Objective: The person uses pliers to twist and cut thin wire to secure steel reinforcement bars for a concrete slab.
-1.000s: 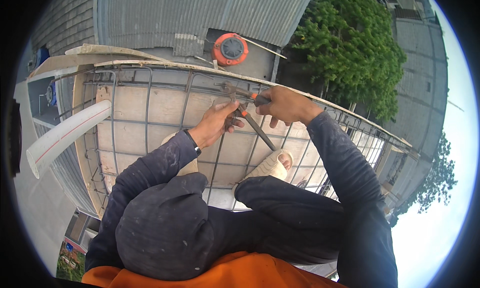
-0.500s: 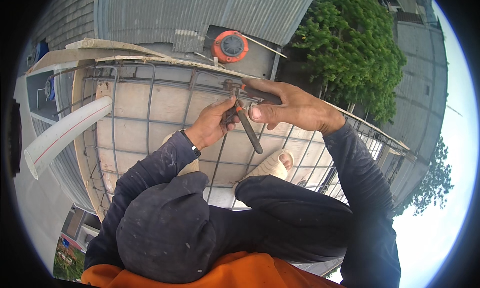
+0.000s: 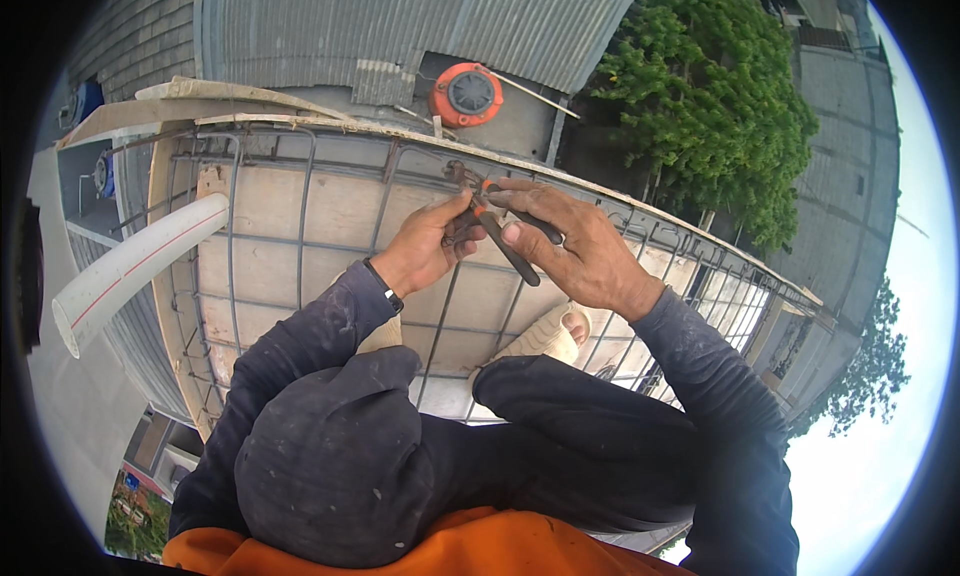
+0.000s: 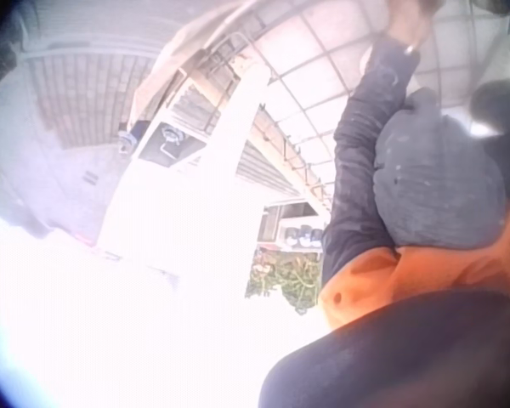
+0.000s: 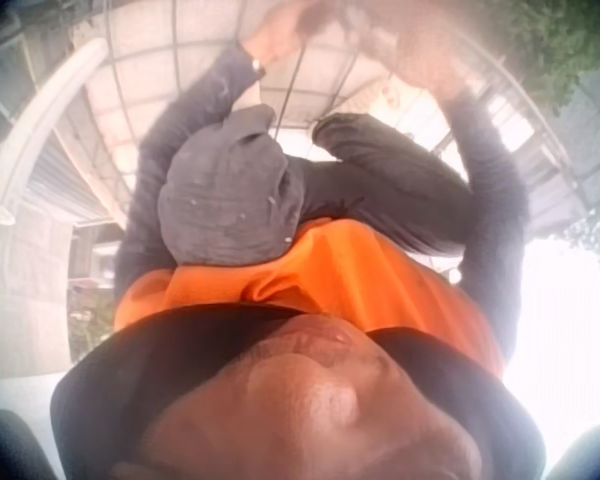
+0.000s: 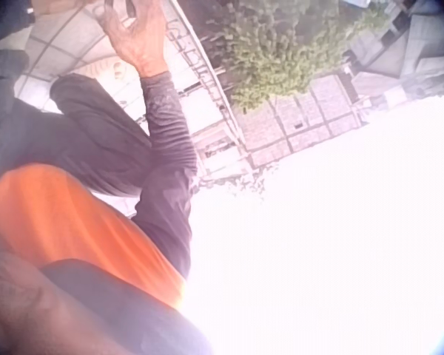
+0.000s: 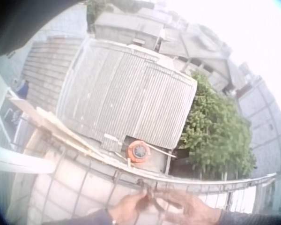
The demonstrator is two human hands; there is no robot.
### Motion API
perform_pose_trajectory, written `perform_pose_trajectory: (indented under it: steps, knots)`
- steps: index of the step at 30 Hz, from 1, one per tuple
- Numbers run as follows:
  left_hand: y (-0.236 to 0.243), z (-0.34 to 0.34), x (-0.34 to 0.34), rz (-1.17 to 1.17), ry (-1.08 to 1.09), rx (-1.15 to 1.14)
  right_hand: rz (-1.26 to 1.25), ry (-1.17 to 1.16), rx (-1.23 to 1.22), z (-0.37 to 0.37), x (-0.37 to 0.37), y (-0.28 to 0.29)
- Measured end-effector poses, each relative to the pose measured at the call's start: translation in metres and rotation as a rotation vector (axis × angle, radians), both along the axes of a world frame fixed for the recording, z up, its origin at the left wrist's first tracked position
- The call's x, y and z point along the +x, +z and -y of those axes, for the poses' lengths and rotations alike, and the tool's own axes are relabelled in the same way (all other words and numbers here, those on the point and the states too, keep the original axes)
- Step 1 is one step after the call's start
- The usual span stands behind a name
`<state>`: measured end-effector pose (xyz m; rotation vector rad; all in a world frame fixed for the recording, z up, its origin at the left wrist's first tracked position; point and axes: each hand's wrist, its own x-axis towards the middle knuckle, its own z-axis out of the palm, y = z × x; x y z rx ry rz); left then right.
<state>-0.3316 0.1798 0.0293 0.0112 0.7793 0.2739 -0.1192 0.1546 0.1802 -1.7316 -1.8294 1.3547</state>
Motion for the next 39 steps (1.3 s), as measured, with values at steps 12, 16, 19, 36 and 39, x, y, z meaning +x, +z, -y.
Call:
perform_pose_trajectory:
  steps: [12,16,19,36,39]
  knots:
    - [-0.014,0.005,-0.004,0.137,0.055,-0.003,0.016,0.09,0.494,0.018,-0.044,-0.047]
    - [-0.02,0.008,-0.014,0.143,0.057,-0.009,-0.031,0.068,0.518,0.019,-0.053,-0.049]
    - [-0.015,0.005,-0.013,0.146,0.048,-0.004,-0.068,0.018,0.522,0.011,-0.056,-0.051]
    - [0.119,-0.07,-0.068,-0.492,-0.065,1.885,-0.207,0.068,0.678,-0.037,-0.103,-0.105]
    - [0.115,-0.073,-0.053,-0.387,-0.301,2.128,-0.265,0.035,0.605,-0.039,-0.113,-0.129]
